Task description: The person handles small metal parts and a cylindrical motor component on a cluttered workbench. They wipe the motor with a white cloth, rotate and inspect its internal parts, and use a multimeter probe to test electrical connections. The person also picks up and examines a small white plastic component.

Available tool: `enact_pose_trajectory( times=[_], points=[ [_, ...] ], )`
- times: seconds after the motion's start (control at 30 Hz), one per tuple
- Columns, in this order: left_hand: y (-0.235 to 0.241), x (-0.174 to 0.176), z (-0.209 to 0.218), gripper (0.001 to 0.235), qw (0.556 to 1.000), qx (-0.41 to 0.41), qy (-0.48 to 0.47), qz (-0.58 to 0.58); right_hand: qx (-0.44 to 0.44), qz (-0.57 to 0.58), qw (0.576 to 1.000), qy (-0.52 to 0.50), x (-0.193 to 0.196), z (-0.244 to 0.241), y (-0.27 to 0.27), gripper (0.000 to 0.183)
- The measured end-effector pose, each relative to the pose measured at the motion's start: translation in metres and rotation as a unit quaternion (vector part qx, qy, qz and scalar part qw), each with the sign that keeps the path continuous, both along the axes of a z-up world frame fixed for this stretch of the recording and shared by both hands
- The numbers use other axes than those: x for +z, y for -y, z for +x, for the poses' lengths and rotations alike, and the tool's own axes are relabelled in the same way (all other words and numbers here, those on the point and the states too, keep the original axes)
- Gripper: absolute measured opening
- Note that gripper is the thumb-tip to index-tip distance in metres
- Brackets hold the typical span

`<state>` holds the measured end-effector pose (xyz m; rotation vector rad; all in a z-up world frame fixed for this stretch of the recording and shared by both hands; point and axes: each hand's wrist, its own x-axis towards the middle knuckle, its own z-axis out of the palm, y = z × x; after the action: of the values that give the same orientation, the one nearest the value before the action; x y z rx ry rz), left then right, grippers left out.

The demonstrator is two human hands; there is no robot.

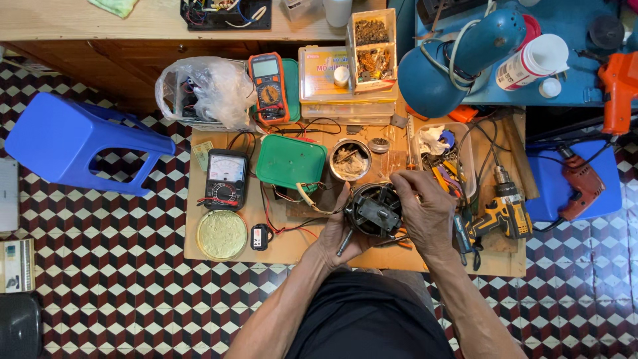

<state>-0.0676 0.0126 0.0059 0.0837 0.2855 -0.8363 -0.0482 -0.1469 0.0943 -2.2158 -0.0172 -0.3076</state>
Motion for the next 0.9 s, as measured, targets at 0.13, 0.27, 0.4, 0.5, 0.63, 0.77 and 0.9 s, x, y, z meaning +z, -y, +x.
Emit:
enact_pose_trajectory(
  times=[0.13, 0.27, 0.4, 0.5, 0.63, 0.77, 0.9],
  points=[
    [-0.001, 0.0, 0.001, 0.081, 1.0, -0.003, 0.005, -0.025, -0.036, 0.054, 0.996, -0.06, -0.006, -0.003, 0.002, 0.017],
    [-0.003, -0.001, 0.002, 0.081, 1.0, -0.002, -0.005, -0.023, -0.045, 0.064, 0.995, -0.063, -0.011, -0.003, 0.002, 0.02],
    [-0.004, -0.005, 0.001, 0.08, 1.0, 0.003, -0.002, -0.017, -0.05, 0.069, 0.995, -0.061, -0.016, -0.005, 0.0, 0.02],
    [-0.006, -0.006, 0.001, 0.078, 0.999, 0.003, -0.01, -0.033, -0.032, 0.043, 0.998, -0.028, -0.018, -0.003, -0.002, 0.018],
    [-0.008, -0.006, 0.0, 0.077, 1.0, -0.001, -0.014, -0.015, -0.012, -0.013, 1.0, 0.004, -0.015, -0.002, -0.003, 0.016],
    [-0.009, -0.004, 0.0, 0.076, 1.0, -0.003, -0.013, -0.005, 0.036, 0.026, 0.998, -0.044, -0.003, -0.002, 0.003, 0.017],
    [-0.006, -0.003, 0.0, 0.075, 1.0, -0.007, -0.004, 0.016, 0.047, 0.054, 0.99, -0.121, 0.008, -0.004, 0.008, 0.022]
  ],
)
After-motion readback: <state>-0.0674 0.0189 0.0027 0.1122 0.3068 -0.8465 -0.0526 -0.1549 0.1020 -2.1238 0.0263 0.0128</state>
